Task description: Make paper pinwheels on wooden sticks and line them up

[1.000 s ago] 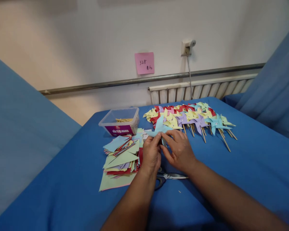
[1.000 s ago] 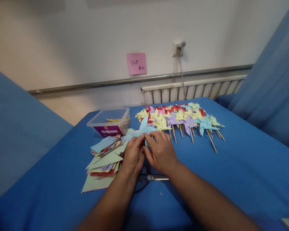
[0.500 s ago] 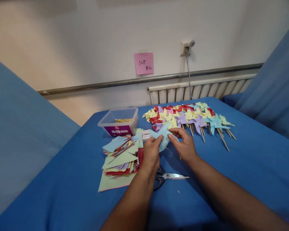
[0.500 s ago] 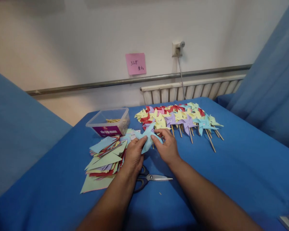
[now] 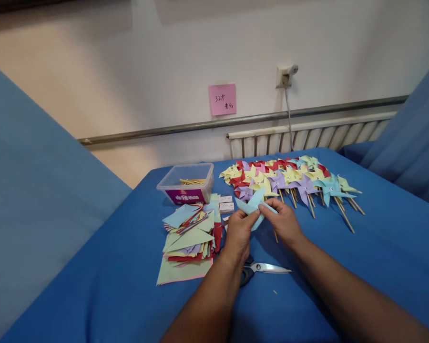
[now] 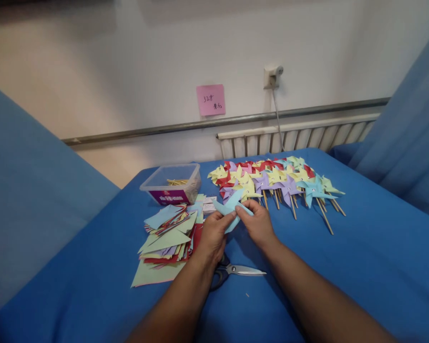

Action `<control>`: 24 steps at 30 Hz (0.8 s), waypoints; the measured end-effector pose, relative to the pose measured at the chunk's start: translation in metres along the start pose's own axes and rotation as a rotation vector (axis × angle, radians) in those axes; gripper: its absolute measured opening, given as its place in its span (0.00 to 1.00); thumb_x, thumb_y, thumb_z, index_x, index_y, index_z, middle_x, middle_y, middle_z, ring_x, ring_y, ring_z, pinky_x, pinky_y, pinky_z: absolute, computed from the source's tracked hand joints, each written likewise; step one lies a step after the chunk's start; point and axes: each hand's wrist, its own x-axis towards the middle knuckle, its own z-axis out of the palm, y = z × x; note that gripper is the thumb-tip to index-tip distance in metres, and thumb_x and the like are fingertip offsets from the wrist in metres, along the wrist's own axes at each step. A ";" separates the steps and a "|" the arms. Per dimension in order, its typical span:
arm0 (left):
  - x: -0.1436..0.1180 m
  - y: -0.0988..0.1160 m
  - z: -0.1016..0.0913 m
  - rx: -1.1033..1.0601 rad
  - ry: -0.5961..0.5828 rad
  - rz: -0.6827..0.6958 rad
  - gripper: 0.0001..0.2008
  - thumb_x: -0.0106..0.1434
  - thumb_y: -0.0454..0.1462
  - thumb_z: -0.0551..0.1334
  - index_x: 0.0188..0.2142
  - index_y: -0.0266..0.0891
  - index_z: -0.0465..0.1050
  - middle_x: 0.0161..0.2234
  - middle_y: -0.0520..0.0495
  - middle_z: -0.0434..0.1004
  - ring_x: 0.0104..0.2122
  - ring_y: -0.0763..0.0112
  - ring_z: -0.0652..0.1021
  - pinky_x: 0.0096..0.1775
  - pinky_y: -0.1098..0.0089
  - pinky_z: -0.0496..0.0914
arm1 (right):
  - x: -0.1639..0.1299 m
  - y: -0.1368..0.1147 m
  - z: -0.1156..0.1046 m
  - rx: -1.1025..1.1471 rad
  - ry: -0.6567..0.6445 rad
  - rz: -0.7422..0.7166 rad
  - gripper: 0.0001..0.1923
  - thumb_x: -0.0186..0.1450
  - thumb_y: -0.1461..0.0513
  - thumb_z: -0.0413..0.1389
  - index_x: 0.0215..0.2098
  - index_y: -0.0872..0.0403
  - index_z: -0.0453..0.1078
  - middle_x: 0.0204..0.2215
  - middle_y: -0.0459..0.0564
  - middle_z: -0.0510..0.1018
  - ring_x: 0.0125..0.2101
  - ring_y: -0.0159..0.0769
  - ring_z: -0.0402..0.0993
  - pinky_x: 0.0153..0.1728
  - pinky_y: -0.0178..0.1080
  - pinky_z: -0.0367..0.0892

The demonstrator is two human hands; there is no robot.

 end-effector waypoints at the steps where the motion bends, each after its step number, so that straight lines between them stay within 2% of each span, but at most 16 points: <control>1: 0.001 -0.001 -0.001 0.010 0.009 0.005 0.17 0.42 0.41 0.74 0.30 0.32 0.79 0.25 0.46 0.79 0.22 0.73 0.74 0.28 0.73 0.67 | 0.001 0.001 -0.001 0.017 -0.013 0.006 0.15 0.55 0.51 0.63 0.26 0.55 0.70 0.22 0.43 0.72 0.25 0.32 0.66 0.29 0.36 0.63; 3: 0.002 -0.003 -0.003 0.024 0.017 0.002 0.16 0.42 0.41 0.74 0.29 0.32 0.79 0.24 0.47 0.78 0.21 0.74 0.73 0.27 0.73 0.65 | 0.005 0.002 -0.005 0.050 0.011 -0.003 0.16 0.55 0.51 0.63 0.30 0.54 0.71 0.25 0.44 0.74 0.27 0.33 0.69 0.32 0.37 0.64; 5: 0.002 -0.004 -0.003 0.021 0.010 -0.025 0.15 0.42 0.41 0.74 0.28 0.32 0.79 0.24 0.46 0.78 0.21 0.75 0.72 0.27 0.73 0.65 | 0.010 0.003 -0.011 0.051 0.145 -0.060 0.16 0.55 0.51 0.63 0.35 0.54 0.71 0.31 0.47 0.76 0.32 0.35 0.71 0.37 0.38 0.66; 7: 0.000 -0.006 -0.001 0.009 0.014 -0.059 0.14 0.43 0.40 0.73 0.27 0.32 0.79 0.24 0.46 0.78 0.21 0.74 0.72 0.27 0.72 0.65 | 0.014 0.002 -0.015 0.056 0.285 -0.150 0.16 0.57 0.53 0.62 0.38 0.54 0.71 0.33 0.47 0.76 0.34 0.35 0.72 0.39 0.40 0.66; 9: -0.003 -0.008 0.001 -0.011 -0.006 -0.085 0.14 0.43 0.39 0.72 0.28 0.32 0.79 0.24 0.46 0.78 0.21 0.74 0.72 0.28 0.72 0.65 | 0.018 -0.005 -0.015 0.030 0.340 -0.233 0.14 0.57 0.55 0.61 0.39 0.54 0.71 0.33 0.47 0.75 0.34 0.35 0.72 0.39 0.41 0.67; 12: -0.004 -0.011 0.005 -0.037 -0.018 -0.093 0.13 0.43 0.38 0.71 0.28 0.32 0.79 0.23 0.47 0.77 0.20 0.74 0.71 0.28 0.72 0.65 | 0.030 -0.026 0.001 -0.091 0.343 -0.499 0.09 0.59 0.59 0.59 0.38 0.53 0.71 0.35 0.48 0.76 0.36 0.37 0.73 0.40 0.41 0.68; 14: -0.004 -0.015 0.005 -0.050 -0.016 -0.107 0.12 0.43 0.37 0.71 0.29 0.33 0.79 0.24 0.47 0.77 0.20 0.74 0.71 0.28 0.71 0.65 | 0.048 -0.046 0.024 -0.267 0.253 -0.675 0.06 0.61 0.61 0.56 0.37 0.52 0.72 0.37 0.50 0.77 0.39 0.38 0.73 0.41 0.41 0.68; 16: -0.002 -0.018 0.004 -0.051 -0.005 -0.119 0.11 0.44 0.37 0.70 0.28 0.33 0.79 0.24 0.47 0.77 0.21 0.73 0.72 0.29 0.71 0.65 | 0.075 -0.068 0.056 -0.486 0.066 -0.729 0.08 0.62 0.63 0.54 0.37 0.52 0.74 0.36 0.50 0.78 0.37 0.37 0.74 0.41 0.40 0.69; 18: -0.002 -0.022 0.004 -0.044 -0.012 -0.131 0.11 0.44 0.37 0.70 0.28 0.32 0.79 0.23 0.46 0.77 0.21 0.72 0.72 0.28 0.71 0.65 | 0.105 -0.085 0.095 -0.780 -0.181 -0.674 0.10 0.62 0.64 0.53 0.39 0.52 0.75 0.38 0.50 0.80 0.39 0.37 0.75 0.43 0.39 0.68; 20: -0.003 -0.025 0.004 -0.060 -0.034 -0.128 0.13 0.44 0.38 0.70 0.29 0.32 0.79 0.25 0.45 0.77 0.21 0.73 0.72 0.28 0.71 0.65 | 0.133 -0.093 0.135 -1.116 -0.472 -0.509 0.12 0.62 0.65 0.54 0.41 0.51 0.76 0.42 0.49 0.80 0.43 0.39 0.75 0.45 0.38 0.67; 22: -0.005 -0.025 0.006 -0.101 -0.058 -0.135 0.13 0.43 0.39 0.71 0.28 0.32 0.79 0.25 0.45 0.77 0.22 0.72 0.72 0.28 0.71 0.64 | 0.153 -0.091 0.172 -1.194 -0.582 -0.420 0.10 0.55 0.66 0.61 0.35 0.53 0.78 0.37 0.50 0.82 0.40 0.41 0.77 0.43 0.37 0.68; 24: -0.008 -0.022 0.008 -0.113 -0.054 -0.184 0.15 0.41 0.42 0.72 0.25 0.33 0.78 0.23 0.45 0.76 0.23 0.70 0.73 0.29 0.69 0.65 | 0.165 -0.081 0.201 -1.221 -0.616 -0.362 0.11 0.51 0.64 0.64 0.34 0.54 0.78 0.34 0.50 0.82 0.39 0.42 0.77 0.42 0.37 0.69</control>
